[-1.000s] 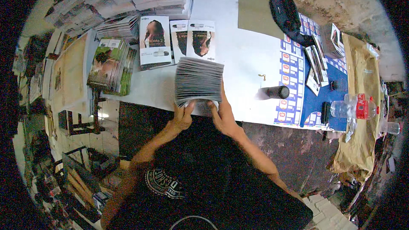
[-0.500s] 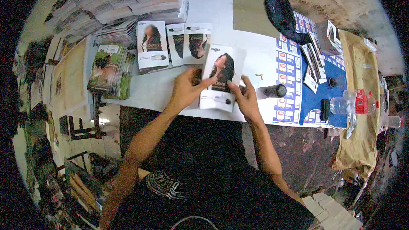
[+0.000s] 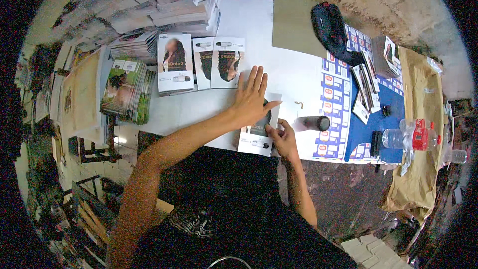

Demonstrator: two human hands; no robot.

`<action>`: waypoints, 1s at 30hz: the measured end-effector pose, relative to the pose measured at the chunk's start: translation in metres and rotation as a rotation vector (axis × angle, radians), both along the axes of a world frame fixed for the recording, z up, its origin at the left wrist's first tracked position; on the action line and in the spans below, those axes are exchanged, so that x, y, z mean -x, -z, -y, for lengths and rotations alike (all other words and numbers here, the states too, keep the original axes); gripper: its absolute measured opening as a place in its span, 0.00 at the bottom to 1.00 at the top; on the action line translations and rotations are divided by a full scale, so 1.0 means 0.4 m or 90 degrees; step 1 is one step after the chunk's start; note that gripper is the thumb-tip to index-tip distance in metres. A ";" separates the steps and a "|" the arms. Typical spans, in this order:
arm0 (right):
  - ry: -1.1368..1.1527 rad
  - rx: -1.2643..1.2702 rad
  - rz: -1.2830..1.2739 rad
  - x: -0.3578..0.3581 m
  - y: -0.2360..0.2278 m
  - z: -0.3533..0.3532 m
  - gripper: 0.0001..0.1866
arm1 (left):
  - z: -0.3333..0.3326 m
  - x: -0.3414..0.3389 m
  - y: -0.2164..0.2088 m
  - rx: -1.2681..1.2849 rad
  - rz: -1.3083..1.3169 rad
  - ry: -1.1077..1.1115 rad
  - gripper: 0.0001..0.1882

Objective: Sorting and stacking printed brochures into groups on a table.

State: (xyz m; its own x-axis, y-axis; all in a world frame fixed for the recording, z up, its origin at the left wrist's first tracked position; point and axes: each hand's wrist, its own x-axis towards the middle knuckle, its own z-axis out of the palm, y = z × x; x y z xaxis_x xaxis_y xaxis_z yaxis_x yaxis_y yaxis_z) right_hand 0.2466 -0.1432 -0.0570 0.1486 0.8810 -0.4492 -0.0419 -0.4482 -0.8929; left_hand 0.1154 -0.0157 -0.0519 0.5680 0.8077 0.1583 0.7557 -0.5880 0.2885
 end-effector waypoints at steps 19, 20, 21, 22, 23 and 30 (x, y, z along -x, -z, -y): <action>-0.031 -0.028 0.069 0.001 0.003 -0.013 0.14 | 0.096 0.079 -0.032 0.035 0.036 0.102 0.53; 0.006 -0.071 0.047 -0.005 0.041 -0.014 0.15 | 0.116 0.081 -0.050 0.035 0.042 0.096 0.53; 0.041 -0.103 0.020 0.010 0.038 0.007 0.15 | 0.155 0.093 -0.057 0.047 0.045 0.087 0.53; -0.012 -0.047 0.059 -0.003 0.027 0.007 0.17 | 0.172 0.103 -0.036 0.052 0.046 0.087 0.53; -0.011 -0.029 0.044 -0.002 0.016 0.016 0.17 | 0.183 0.111 0.002 0.049 0.098 0.062 0.52; -0.026 -0.214 0.049 0.041 -0.087 0.025 0.21 | 0.150 0.187 -0.050 0.523 0.601 -0.098 0.50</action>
